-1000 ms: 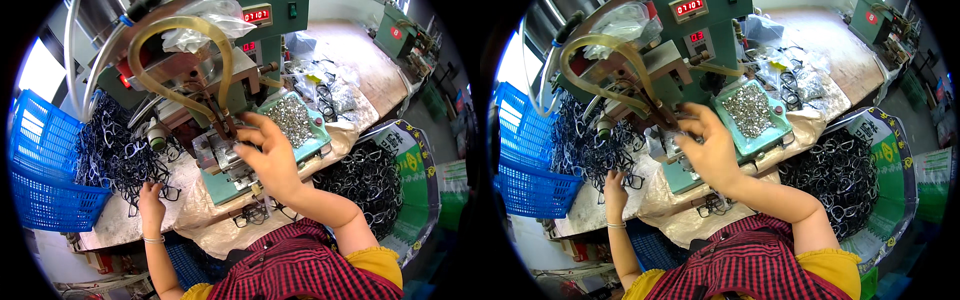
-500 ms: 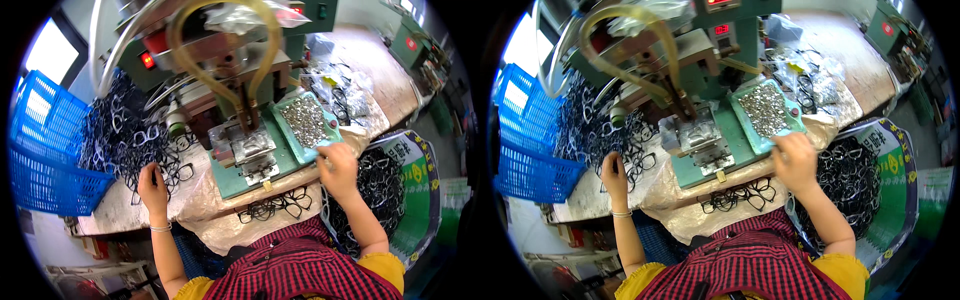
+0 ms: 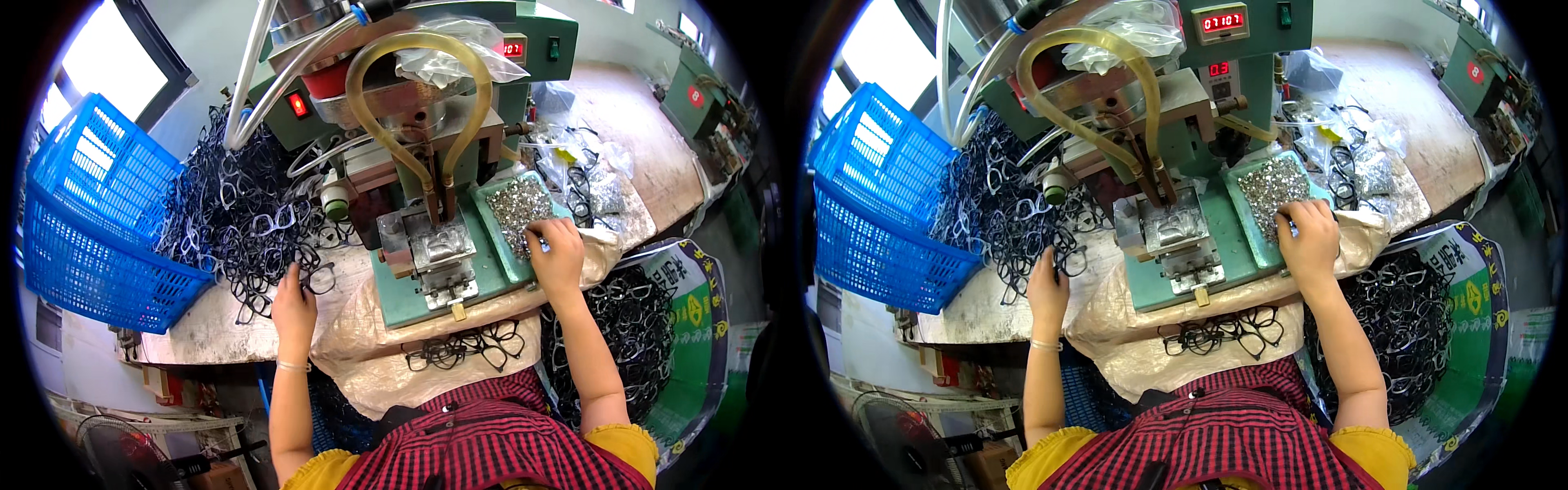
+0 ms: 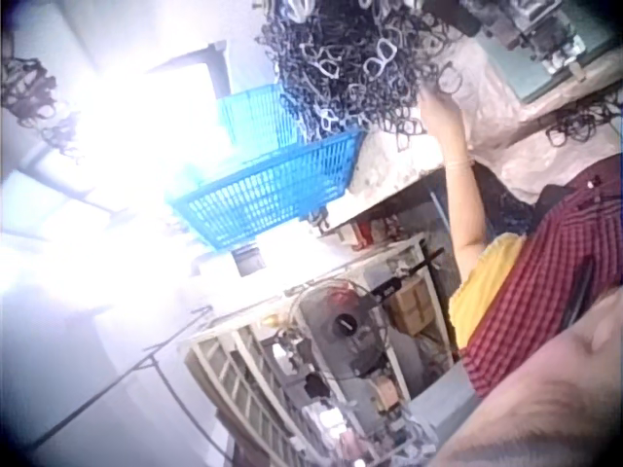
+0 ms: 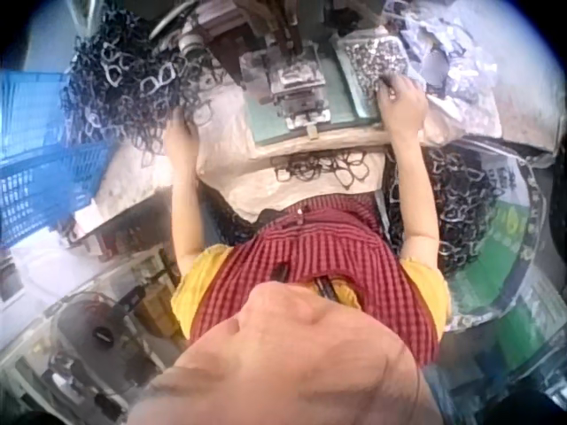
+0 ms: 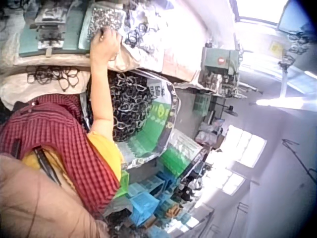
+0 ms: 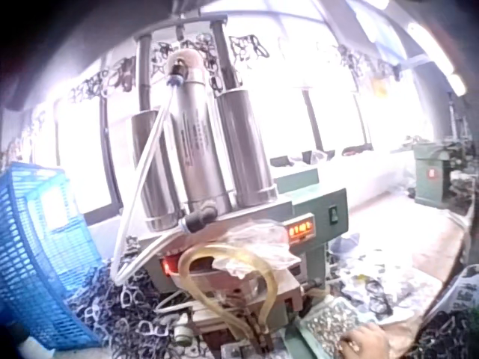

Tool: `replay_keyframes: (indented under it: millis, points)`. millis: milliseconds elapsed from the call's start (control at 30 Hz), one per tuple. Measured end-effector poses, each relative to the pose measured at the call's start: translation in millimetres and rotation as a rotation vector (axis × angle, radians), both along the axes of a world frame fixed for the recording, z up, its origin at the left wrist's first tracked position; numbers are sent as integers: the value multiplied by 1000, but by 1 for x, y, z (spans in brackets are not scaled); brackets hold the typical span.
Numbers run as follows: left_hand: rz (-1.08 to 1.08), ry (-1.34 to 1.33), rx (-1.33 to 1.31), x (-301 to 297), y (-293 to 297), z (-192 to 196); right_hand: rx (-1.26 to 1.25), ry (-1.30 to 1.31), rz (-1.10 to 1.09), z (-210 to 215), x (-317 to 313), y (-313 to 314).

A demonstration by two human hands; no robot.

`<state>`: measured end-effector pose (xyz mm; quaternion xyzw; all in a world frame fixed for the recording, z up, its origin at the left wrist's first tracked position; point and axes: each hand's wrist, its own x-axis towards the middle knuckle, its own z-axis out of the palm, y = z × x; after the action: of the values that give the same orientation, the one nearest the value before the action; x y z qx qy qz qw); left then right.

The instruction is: The person assembles eyeglasses by hand at a workstation. They pick up black frames, place them into a machine, and add small metal components from a tray. The finished glasses are placed into a blue basket.

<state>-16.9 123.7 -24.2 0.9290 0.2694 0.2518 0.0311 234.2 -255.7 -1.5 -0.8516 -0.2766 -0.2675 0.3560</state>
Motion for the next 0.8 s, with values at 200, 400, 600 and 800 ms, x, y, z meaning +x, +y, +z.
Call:
replay_keyframes:
  millis: [200, 400, 600, 800]
  points:
    - [-248, -727, -1405, -4, -108, 80, -180, -53, -27, -4, 7, -11]
    - [-590, 24, -2231, 62, -192, 121, -70, -3, -49, -9, 16, 7]
    - [-393, -70, -2246, 78, -203, 126, 75, 98, -22, 1, 23, -1]
    - [-508, -48, -2269, 77, -198, 120, -9, -17, 8, 9, 32, 31]
